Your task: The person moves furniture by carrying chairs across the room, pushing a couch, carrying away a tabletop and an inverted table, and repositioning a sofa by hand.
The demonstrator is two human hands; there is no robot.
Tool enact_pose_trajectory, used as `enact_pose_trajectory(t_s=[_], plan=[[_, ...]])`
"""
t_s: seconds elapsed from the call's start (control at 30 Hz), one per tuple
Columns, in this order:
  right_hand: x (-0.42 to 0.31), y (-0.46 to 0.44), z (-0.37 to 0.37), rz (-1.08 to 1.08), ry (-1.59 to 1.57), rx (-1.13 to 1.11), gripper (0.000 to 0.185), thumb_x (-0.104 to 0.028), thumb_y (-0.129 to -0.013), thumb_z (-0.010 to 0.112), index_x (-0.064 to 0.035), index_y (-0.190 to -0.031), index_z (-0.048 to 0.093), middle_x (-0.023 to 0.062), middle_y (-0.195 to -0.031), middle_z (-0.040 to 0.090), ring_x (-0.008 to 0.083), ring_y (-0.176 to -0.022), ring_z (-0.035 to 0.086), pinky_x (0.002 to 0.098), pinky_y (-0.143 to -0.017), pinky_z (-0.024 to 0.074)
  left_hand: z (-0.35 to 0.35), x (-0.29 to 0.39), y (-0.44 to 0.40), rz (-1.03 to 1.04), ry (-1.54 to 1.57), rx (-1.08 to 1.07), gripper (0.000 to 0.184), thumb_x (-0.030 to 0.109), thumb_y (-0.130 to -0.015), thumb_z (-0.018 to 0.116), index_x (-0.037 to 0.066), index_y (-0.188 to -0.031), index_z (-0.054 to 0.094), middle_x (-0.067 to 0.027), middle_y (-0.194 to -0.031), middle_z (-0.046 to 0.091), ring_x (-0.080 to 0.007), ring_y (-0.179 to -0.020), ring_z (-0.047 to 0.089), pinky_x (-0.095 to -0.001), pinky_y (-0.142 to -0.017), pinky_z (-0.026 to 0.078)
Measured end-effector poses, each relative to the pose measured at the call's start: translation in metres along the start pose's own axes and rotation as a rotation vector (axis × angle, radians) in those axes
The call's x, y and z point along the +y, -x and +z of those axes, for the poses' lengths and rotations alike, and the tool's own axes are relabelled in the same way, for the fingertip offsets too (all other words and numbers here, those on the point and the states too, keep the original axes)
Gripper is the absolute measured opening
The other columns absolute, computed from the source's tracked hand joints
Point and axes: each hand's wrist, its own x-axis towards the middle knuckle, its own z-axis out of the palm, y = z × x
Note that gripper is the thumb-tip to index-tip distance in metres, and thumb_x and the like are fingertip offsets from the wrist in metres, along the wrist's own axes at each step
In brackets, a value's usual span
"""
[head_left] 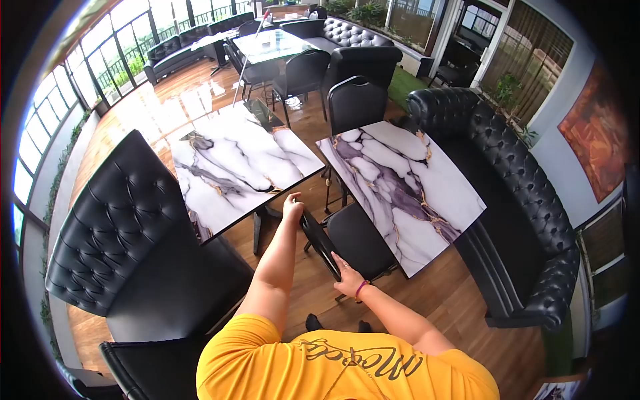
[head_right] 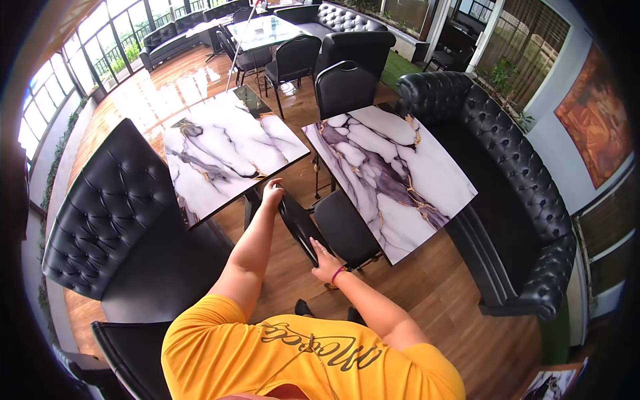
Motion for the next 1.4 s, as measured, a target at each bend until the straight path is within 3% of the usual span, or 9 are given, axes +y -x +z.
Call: enact_pose_trajectory(t_s=[0.1, 0.2, 0.5, 0.93, 1.2, 1.27, 1.3, 1.33, 1.4], plan=[[0.0, 0.027, -0.007, -0.011, 0.018, -0.057, 0.092, -0.01, -0.068, 0.06, -0.0117, -0.145, 0.011, 0.0211, -0.143, 0.028, 0.0353, -0.129, 0.033, 0.0363, -0.104, 0.0331, -0.004, -0.024, 0.029, 0.109, -0.057, 0.078, 0.039, -0.006, -0.064, 0.047, 0.008, -0.097, 0.063, -0.0039, -0.071, 0.053, -0.0117, -0.058, 0.047, -0.026, -0.051, 0.039], [0.004, 0.057, -0.004, -0.071, 0.034, -0.111, 0.091, -0.009, -0.068, 0.062, -0.0104, -0.145, 0.013, 0.0214, -0.143, 0.029, 0.0337, -0.131, 0.031, 0.0359, -0.107, 0.03, -0.017, -0.015, 0.095, 0.002, -0.011, 0.132, 0.038, -0.007, -0.065, 0.048, 0.007, -0.096, 0.063, -0.0034, -0.072, 0.054, -0.0114, -0.06, 0.047, -0.0262, -0.053, 0.04], [0.001, 0.087, 0.011, -0.224, -0.009, -0.218, 0.087, 0.002, -0.066, 0.054, -0.01, -0.144, 0.016, 0.0217, -0.143, 0.028, 0.0324, -0.131, 0.031, 0.0355, -0.107, 0.0296, -0.071, -0.056, 0.151, 0.102, -0.097, 0.319, 0.031, -0.008, -0.068, 0.048, 0.007, -0.091, 0.062, -0.0013, -0.07, 0.049, -0.0105, -0.062, 0.045, -0.0259, -0.054, 0.037], [0.02, 0.227, -0.037, -0.41, -0.024, -0.51, 0.084, 0.001, -0.065, 0.055, -0.0152, -0.142, 0.026, 0.0149, -0.143, 0.033, 0.0312, -0.131, 0.033, 0.0407, -0.106, 0.0295, -0.039, -0.072, 0.436, 0.024, 0.043, 0.675, 0.033, -0.008, -0.071, 0.044, 0.005, -0.1, 0.056, -0.0016, -0.077, 0.046, -0.0093, -0.063, 0.042, -0.025, -0.055, 0.037], [0.064, 0.265, -0.045, -0.36, -0.116, -0.445, 0.069, 0.006, -0.064, 0.053, -0.0085, -0.131, 0.043, 0.0172, -0.133, 0.045, 0.0296, -0.126, 0.04, 0.0349, -0.106, 0.0314, -0.043, -0.1, 0.531, -0.06, 0.136, 0.774, 0.044, -0.003, -0.073, 0.055, 0.007, -0.115, 0.048, -0.0089, -0.108, 0.045, -0.016, -0.094, 0.046, -0.0271, -0.082, 0.039], [0.078, 0.272, -0.041, -0.328, -0.107, -0.346, 0.062, 0.005, -0.071, 0.055, -0.0087, -0.131, 0.045, 0.0156, -0.132, 0.046, 0.0291, -0.125, 0.041, 0.0349, -0.105, 0.0333, -0.052, -0.099, 0.536, -0.131, -0.391, 0.927, 0.047, 0.001, -0.073, 0.059, 0.007, -0.117, 0.047, -0.0118, -0.114, 0.046, -0.0229, -0.104, 0.048, -0.0308, -0.089, 0.038], [0.079, 0.279, -0.04, -0.32, -0.141, -0.284, 0.06, 0.009, -0.07, 0.052, -0.0082, -0.127, 0.048, 0.0159, -0.129, 0.05, 0.0296, -0.122, 0.045, 0.0356, -0.103, 0.0352, -0.064, -0.11, 0.538, 0.054, -0.594, 0.916, 0.033, 0.004, -0.076, 0.059, 0.003, -0.109, 0.053, -0.0144, -0.11, 0.054, -0.0278, -0.104, 0.052, -0.0336, -0.093, 0.037], [0.081, 0.281, -0.038, -0.322, -0.137, -0.289, 0.06, 0.009, -0.07, 0.052, -0.0082, -0.127, 0.048, 0.0159, -0.129, 0.05, 0.0296, -0.122, 0.045, 0.0356, -0.103, 0.0352, -0.071, -0.108, 0.54, 0.052, -0.588, 0.921, 0.033, 0.004, -0.076, 0.059, 0.003, -0.109, 0.053, -0.0144, -0.11, 0.054, -0.0278, -0.104, 0.052, -0.0336, -0.093, 0.037], [0.083, 0.286, -0.034, -0.266, -0.033, -0.221, 0.059, 0.01, -0.067, 0.051, -0.0096, -0.123, 0.053, 0.0145, -0.124, 0.054, 0.0306, -0.116, 0.049, 0.0368, -0.1, 0.0376, -0.082, -0.099, 0.533, 0.285, -0.587, 0.411, 0.014, 0.014, -0.085, 0.053, 0.004, -0.09, 0.062, -0.0105, -0.096, 0.063, -0.0267, -0.094, 0.057, -0.0348, -0.094, 0.037]])
